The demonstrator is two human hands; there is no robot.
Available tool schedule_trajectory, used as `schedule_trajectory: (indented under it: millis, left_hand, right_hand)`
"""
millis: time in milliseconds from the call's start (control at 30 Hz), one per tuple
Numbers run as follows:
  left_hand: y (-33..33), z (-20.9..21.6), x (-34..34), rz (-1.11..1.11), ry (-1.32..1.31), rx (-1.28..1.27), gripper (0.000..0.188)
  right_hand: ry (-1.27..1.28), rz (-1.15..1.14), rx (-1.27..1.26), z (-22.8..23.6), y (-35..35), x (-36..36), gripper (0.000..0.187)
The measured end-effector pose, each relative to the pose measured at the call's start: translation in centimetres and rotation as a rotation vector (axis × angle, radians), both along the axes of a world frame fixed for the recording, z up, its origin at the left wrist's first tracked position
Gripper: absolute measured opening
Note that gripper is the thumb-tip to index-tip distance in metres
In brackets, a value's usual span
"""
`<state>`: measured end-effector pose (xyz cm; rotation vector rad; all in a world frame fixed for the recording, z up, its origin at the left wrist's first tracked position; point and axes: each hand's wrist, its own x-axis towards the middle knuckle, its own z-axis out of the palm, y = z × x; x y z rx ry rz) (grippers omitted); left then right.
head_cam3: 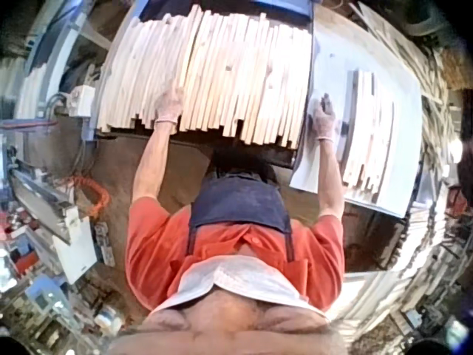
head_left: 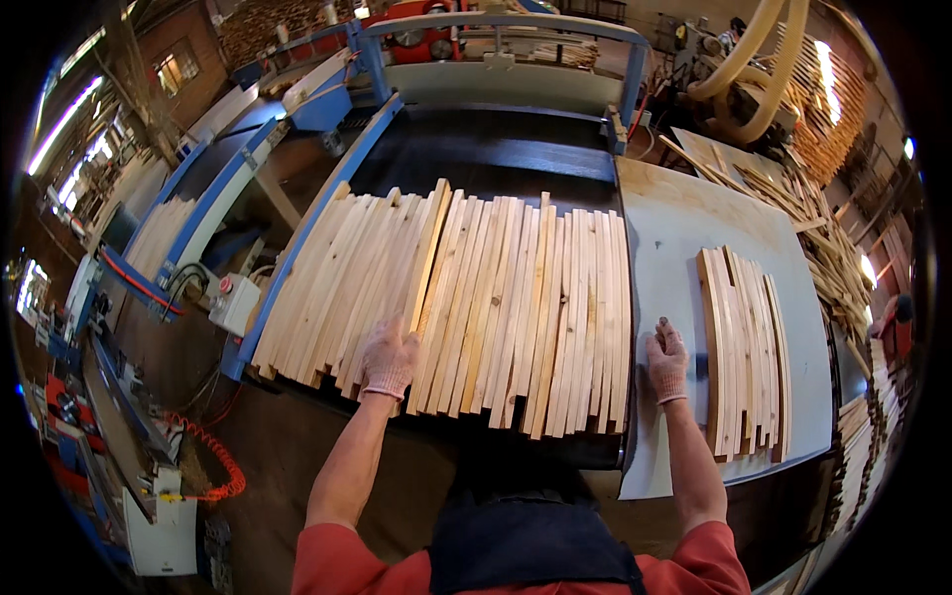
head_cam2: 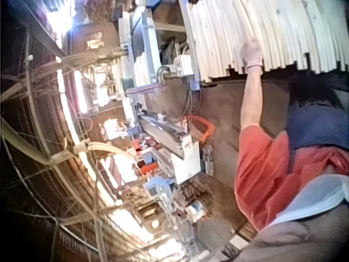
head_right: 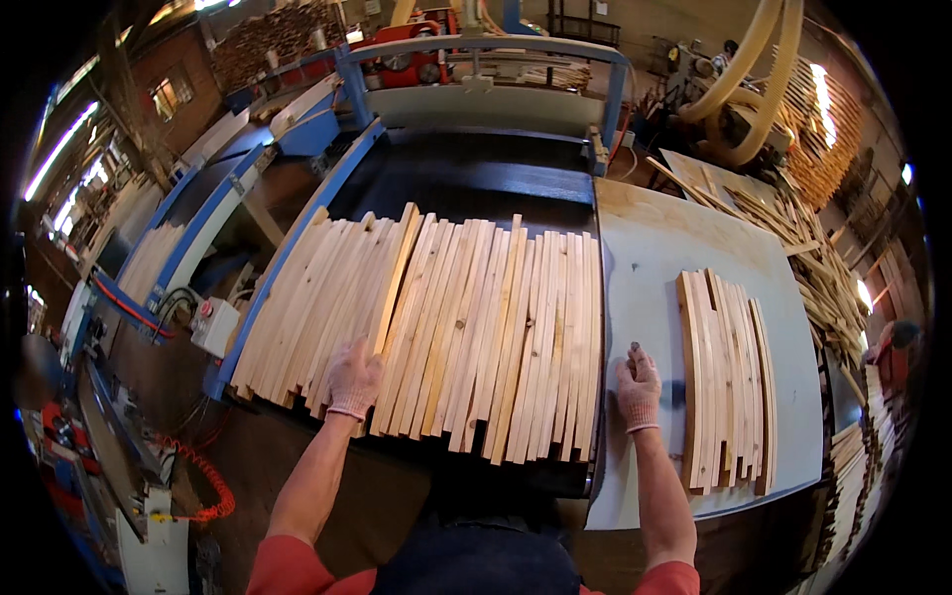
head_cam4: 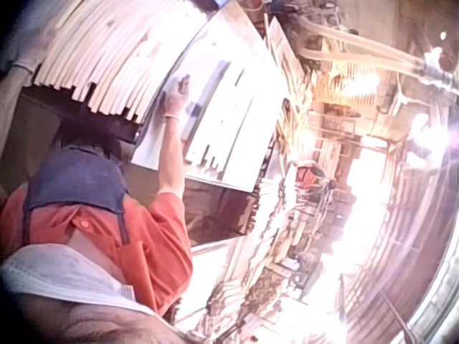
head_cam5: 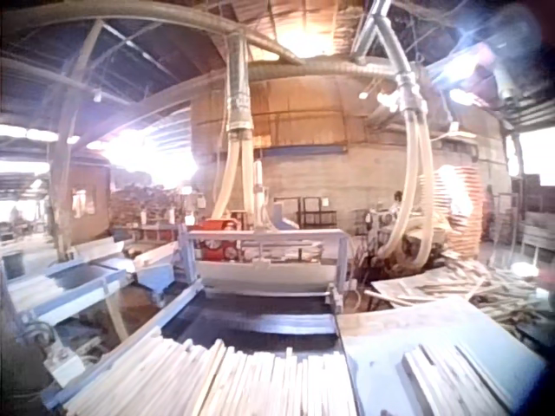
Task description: The person picks up bundles of thin wood slats from a large work table and arranges them into organized rows on a moving conveyor belt.
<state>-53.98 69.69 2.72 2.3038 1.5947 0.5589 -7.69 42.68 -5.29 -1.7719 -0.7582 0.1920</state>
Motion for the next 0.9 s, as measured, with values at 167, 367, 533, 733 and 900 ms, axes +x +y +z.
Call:
schedule_trajectory:
  millis: [167, 367, 533, 733, 900]
  left_hand:
    - [2.7, 1.6, 1.9, -0.041, 0.138, -0.081, 0.068]
    - [9.0, 2.6, 4.7, -0.047, 0.237, 0.229, 0.092]
    - [10.9, 0.5, 10.6, -0.085, 0.388, -0.047, 0.095]
    - [11.8, 1.7, 11.8, -0.078, 0.469, -0.156, 0.095]
    - [11.5, 5.2, 12.4, -0.147, 0.548, -0.217, 0.098]
  right_hand:
    - [-0.123, -0.012, -0.112, 0.6, 0.0, -0.1, 0.037]
    - [-0.052, -0.019, 0.006, -0.2, 0.2, -0.2, 0.044]
    - [-0.08, -0.079, 0.003, -0.4, -0.7, -0.5, 0.044]
    - [-0.141, -0.075, -0.007, 0.6, 0.0, -0.9, 0.041]
    - [-0.288, -0.114, -0.138, 1.4, 0.2, -0.8, 0.042]
